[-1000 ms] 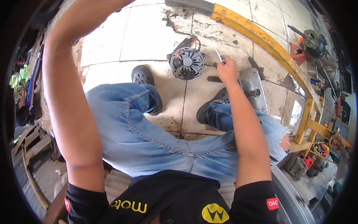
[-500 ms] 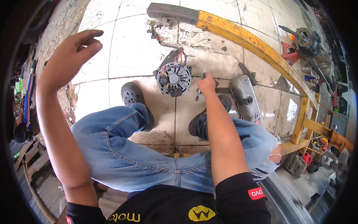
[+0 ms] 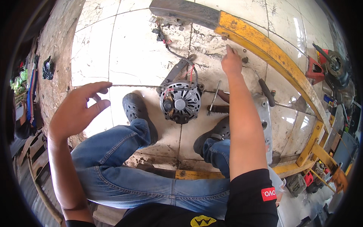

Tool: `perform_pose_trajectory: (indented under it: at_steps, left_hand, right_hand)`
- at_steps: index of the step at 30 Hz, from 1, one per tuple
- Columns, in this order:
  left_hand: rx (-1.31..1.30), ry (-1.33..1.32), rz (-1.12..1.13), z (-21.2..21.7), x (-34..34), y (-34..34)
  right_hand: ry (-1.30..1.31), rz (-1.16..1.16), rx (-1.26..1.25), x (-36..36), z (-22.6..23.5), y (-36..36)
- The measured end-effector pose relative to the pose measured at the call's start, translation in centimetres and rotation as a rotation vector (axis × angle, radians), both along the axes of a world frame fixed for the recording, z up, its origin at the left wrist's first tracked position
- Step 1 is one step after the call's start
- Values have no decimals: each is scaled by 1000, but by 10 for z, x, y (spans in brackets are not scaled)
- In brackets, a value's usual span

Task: The person sits on the floor and assembles a small mechanical unit, attaching a metal bracket to a stator-like component, then fitting a cylindrical housing over it. The person uses a screwdriver to tighten screws on the assembly and handles wires and small fasteners throughout.

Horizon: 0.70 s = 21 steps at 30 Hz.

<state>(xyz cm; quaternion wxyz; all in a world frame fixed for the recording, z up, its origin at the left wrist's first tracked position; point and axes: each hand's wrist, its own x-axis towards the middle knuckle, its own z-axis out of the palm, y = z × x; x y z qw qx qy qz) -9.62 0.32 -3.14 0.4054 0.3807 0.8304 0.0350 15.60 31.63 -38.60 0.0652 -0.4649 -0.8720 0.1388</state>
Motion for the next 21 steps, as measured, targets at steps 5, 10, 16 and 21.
perform_pose_trajectory:
  at_steps: [5, 10, 16, 21]
  left_hand:
    - [30, -23, -6, -8, 1, -2]
    - [101, -54, -43, -19, 0, -12]
    - [180, 102, -220, -27, 5, -16]
    - [240, 183, -348, -23, 17, 17]
  right_hand:
    - [-213, 109, -22, -17, -14, 13]
    - [-59, 60, -56, -29, -1, -8]
    - [129, -15, -319, -26, 27, -35]
    - [262, 280, -281, -1, 106, -88]
